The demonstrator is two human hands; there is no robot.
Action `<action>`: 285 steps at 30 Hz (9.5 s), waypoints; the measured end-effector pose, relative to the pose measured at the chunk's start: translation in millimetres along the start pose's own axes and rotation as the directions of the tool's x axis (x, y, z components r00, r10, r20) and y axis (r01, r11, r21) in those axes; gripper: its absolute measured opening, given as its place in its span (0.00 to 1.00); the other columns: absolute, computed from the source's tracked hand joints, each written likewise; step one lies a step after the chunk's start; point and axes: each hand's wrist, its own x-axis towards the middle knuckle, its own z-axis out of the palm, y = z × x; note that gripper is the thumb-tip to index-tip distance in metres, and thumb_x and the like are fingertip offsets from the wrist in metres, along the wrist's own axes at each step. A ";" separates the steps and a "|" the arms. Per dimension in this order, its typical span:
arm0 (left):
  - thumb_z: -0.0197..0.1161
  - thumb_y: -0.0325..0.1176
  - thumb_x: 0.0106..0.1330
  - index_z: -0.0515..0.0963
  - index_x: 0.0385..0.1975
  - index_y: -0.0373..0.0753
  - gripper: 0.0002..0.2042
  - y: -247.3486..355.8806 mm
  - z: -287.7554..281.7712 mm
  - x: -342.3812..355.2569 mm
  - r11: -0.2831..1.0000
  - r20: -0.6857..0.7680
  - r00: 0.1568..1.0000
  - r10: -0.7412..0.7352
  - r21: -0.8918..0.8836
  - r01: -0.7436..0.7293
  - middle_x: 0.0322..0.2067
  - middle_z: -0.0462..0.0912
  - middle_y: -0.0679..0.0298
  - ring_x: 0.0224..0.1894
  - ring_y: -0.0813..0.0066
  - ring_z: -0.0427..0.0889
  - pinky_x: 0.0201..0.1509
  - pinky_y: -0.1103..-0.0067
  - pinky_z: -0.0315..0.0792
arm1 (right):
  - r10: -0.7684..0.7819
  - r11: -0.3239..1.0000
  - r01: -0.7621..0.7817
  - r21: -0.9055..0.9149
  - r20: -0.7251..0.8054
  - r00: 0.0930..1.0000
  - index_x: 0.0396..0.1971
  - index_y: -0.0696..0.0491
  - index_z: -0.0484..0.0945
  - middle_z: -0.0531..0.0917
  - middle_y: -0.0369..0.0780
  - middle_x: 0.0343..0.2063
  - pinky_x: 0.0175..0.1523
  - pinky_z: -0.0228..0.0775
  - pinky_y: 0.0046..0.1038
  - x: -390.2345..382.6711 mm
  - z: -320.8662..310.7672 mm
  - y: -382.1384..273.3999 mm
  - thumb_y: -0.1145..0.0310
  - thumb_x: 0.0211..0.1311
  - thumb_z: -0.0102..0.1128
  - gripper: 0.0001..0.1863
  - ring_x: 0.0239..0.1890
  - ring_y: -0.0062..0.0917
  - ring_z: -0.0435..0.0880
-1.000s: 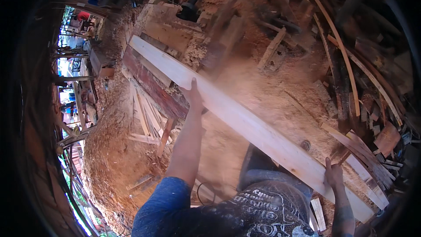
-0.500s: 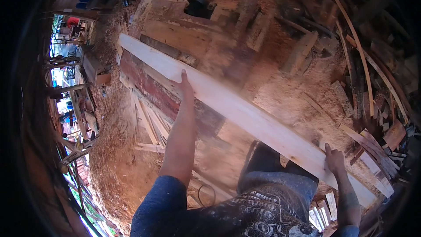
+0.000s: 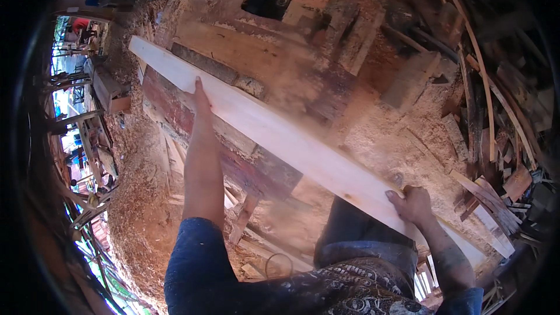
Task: The person pushes long wooden boards through a table saw and then stacks them onto a workbench.
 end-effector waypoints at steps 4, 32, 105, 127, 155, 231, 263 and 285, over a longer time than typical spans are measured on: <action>0.62 0.64 0.61 0.48 0.72 0.27 0.52 15.2 14.3 61.9 0.998 0.071 0.996 -0.059 -0.023 0.061 0.70 0.55 0.37 0.66 0.40 0.67 0.70 0.63 0.65 | 0.008 0.997 -0.007 -0.072 0.014 1.000 0.17 0.62 0.77 0.78 0.53 0.13 0.35 0.75 0.44 40.0 6.0 -73.4 0.41 0.56 0.61 0.33 0.22 0.46 0.83; 0.51 0.37 0.76 0.51 0.73 0.32 0.30 50.9 -54.6 -213.8 0.863 0.244 0.963 -0.114 -0.456 0.217 0.65 0.65 0.46 0.62 0.56 0.71 0.67 0.67 0.64 | -0.089 0.993 0.091 0.072 -0.032 0.995 0.33 0.61 0.84 0.84 0.54 0.29 0.47 0.76 0.44 105.5 5.2 -252.7 0.36 0.64 0.51 0.37 0.37 0.47 0.86; 0.47 0.55 0.75 0.45 0.75 0.35 0.39 55.6 -25.3 -259.9 0.996 0.184 0.983 0.023 0.082 -0.039 0.73 0.39 0.36 0.76 0.37 0.40 0.74 0.54 0.52 | -0.767 0.629 0.690 -0.359 -0.145 0.625 0.71 0.54 0.56 0.61 0.54 0.68 0.69 0.53 0.53 107.6 40.6 -236.0 0.45 0.67 0.51 0.40 0.71 0.48 0.60; 0.47 0.55 0.75 0.50 0.74 0.35 0.37 -2.0 -7.6 193.8 0.989 0.016 0.991 0.134 -0.068 -0.133 0.74 0.43 0.39 0.77 0.43 0.40 0.75 0.48 0.42 | -0.917 0.399 0.752 -0.524 -0.208 0.341 0.69 0.50 0.62 0.58 0.53 0.70 0.73 0.43 0.61 303.1 99.7 -649.4 0.52 0.66 0.49 0.34 0.74 0.49 0.53; 0.49 0.45 0.72 0.57 0.72 0.42 0.30 -159.2 -87.1 -31.9 0.950 0.082 0.995 -0.062 0.311 0.034 0.73 0.53 0.49 0.77 0.50 0.47 0.77 0.49 0.42 | -0.673 0.651 0.543 -0.530 -0.072 0.736 0.52 0.59 0.81 0.82 0.55 0.51 0.63 0.68 0.41 353.1 64.4 -859.0 0.31 0.61 0.48 0.42 0.58 0.48 0.79; 0.71 0.43 0.61 0.49 0.68 0.28 0.45 -81.5 -279.3 -690.8 0.786 0.696 0.681 0.228 -0.544 0.292 0.54 0.74 0.48 0.53 0.58 0.78 0.57 0.69 0.73 | -0.666 0.739 0.663 -0.122 0.020 0.746 0.50 0.58 0.80 0.85 0.52 0.44 0.53 0.75 0.37 -110.4 160.5 -227.7 0.46 0.37 0.73 0.40 0.47 0.44 0.84; 0.50 0.35 0.70 0.73 0.38 0.42 0.06 -17.9 -254.0 -533.2 -0.570 0.667 0.386 0.637 0.072 0.818 0.27 0.72 0.68 0.34 0.73 0.72 0.52 0.73 0.72 | -0.425 0.784 0.012 -0.621 -0.522 0.739 0.72 0.51 0.55 0.59 0.53 0.71 0.75 0.50 0.51 -519.0 101.9 154.9 0.77 0.45 0.69 0.50 0.74 0.49 0.56; 0.44 0.56 0.73 0.72 0.36 0.43 0.21 110.0 -244.3 -793.2 -0.240 0.641 0.484 0.595 -0.433 0.869 0.31 0.71 0.65 0.36 0.70 0.73 0.52 0.67 0.72 | -0.194 0.978 0.197 -0.065 -0.618 0.762 0.58 0.57 0.74 0.78 0.51 0.54 0.64 0.67 0.37 -471.1 15.0 502.6 0.86 0.41 0.58 0.35 0.59 0.45 0.76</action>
